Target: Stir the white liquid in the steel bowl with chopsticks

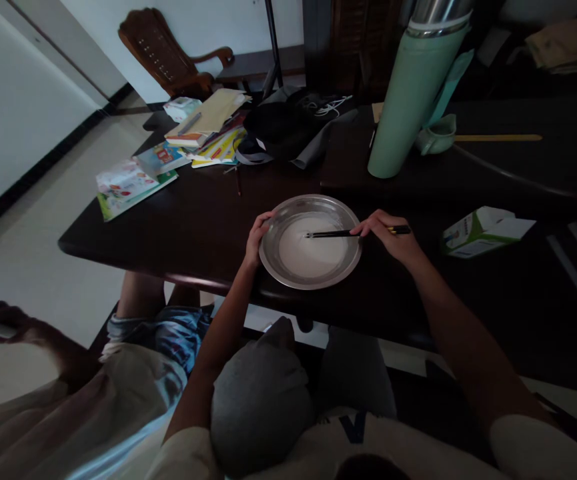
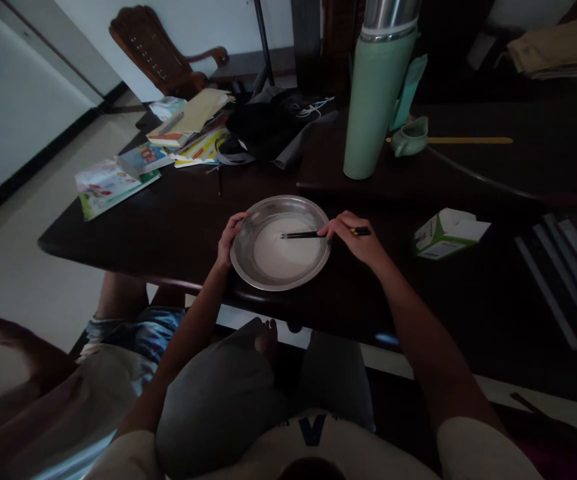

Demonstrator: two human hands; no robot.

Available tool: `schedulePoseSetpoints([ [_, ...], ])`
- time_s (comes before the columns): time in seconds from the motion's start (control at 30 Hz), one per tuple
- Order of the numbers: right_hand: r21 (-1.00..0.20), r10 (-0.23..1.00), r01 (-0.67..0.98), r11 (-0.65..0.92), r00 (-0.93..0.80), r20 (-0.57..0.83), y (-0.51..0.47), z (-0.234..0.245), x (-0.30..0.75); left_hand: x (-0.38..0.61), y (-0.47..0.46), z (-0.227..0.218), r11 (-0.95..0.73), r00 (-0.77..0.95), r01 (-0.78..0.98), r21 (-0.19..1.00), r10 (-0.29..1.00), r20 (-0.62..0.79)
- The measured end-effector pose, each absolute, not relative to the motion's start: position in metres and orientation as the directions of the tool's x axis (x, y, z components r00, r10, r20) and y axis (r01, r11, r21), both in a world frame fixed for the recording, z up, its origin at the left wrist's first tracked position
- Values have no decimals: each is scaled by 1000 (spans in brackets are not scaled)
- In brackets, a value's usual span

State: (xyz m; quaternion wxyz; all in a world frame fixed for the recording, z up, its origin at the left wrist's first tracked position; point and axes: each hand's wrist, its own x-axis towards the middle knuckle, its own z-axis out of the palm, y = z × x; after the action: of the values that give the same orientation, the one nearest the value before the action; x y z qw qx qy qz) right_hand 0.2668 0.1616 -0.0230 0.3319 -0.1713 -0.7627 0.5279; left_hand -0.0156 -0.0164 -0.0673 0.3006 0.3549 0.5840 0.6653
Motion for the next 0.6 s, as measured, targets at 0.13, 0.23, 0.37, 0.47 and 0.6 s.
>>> schedulePoseSetpoints([
  [0.13, -931, 686, -188, 313, -633, 358, 168, -22, 270, -16, -16, -68, -133, -585, 3, 991, 803, 109],
  [0.23, -938, 631, -190, 290, -699, 337, 163, -23, 268, -16, -16, -69, -139, -586, 9, 990, 801, 118],
  [0.37, -914, 565, -98, 395, -759, 325, 157, -24, 264, -17, -16, -71, -153, -585, 6, 988, 801, 127],
  [0.47, -910, 659, -102, 402, -657, 365, 164, -25, 266, -17, -15, -72, -140, -584, -7, 990, 804, 110],
  [0.6, -938, 731, -191, 289, -588, 345, 169, -26, 269, -16, -15, -72, -140, -585, 5, 990, 802, 116],
])
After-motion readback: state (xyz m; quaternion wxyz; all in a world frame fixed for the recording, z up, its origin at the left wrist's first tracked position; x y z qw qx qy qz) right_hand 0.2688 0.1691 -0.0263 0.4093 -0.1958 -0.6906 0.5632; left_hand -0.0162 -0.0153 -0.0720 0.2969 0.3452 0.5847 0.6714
